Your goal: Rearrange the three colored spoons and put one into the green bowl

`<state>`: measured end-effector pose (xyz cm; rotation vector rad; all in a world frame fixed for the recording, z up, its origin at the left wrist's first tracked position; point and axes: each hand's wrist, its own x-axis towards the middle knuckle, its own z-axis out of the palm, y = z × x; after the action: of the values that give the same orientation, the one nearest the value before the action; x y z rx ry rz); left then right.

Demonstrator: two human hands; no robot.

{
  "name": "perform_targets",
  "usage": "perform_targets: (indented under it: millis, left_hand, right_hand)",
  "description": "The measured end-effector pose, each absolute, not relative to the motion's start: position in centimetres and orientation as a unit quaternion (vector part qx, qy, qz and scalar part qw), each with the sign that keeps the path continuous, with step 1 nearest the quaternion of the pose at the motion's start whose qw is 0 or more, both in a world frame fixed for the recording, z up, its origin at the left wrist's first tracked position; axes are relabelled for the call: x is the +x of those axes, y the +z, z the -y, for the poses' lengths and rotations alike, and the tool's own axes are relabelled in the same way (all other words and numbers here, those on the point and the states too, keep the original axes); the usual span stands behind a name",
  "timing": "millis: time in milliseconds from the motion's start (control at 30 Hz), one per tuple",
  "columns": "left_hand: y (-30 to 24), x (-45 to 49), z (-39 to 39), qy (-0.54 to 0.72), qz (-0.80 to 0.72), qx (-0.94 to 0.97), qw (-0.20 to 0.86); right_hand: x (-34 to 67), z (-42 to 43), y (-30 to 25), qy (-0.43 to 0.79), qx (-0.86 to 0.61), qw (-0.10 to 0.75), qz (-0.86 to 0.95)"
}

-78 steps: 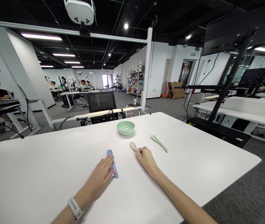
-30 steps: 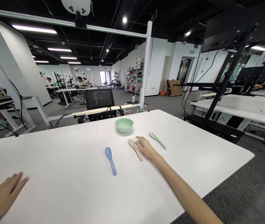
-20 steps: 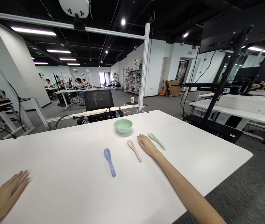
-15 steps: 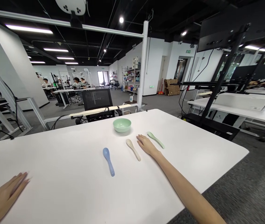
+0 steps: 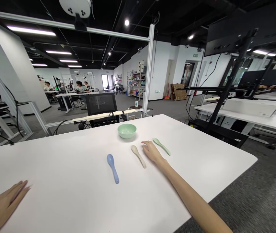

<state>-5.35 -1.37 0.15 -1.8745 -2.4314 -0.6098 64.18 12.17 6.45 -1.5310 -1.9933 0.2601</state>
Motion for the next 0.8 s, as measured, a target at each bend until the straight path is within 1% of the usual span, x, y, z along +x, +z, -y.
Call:
perform_targets:
  millis: [100,267,367,433,533,633,800]
  left_hand:
    - [0.0,-5.4,1.4,-0.192,0.775,-0.602,-0.002]
    - [0.1,-5.4,1.4,-0.196,0.775,-0.601,-0.001]
    - [0.2,-5.3,1.4,-0.197,0.774,-0.602,-0.004]
    - [0.3,-5.2,1.5,-0.198,0.773,-0.603,-0.003]
    - [0.5,-5.0,1.6,-0.2,0.772,-0.603,0.002]
    - [0.4,-5.0,1.6,-0.205,0.773,-0.6,0.005]
    - [0.2,-5.2,1.6,-0.205,0.768,-0.606,0.02]
  right_hand:
    - [62.3,-10.3,7.3,0.113,-0.605,0.31,0.724]
    - [59.4,-6.9,8.2,0.137,-0.638,0.258,0.713]
    - [59.1,-6.3,8.7,0.164,-0.634,0.26,0.71]
    - [59.4,-7.0,9.5,0.15,-0.629,0.281,0.709]
    - [59.8,-9.5,11.8,0.094,-0.62,0.297,0.721]
    - [59.0,-13.4,15.0,0.055,-0.617,0.259,0.741]
    - [55.6,-19.5,18.9,0.022,-0.676,0.151,0.721]
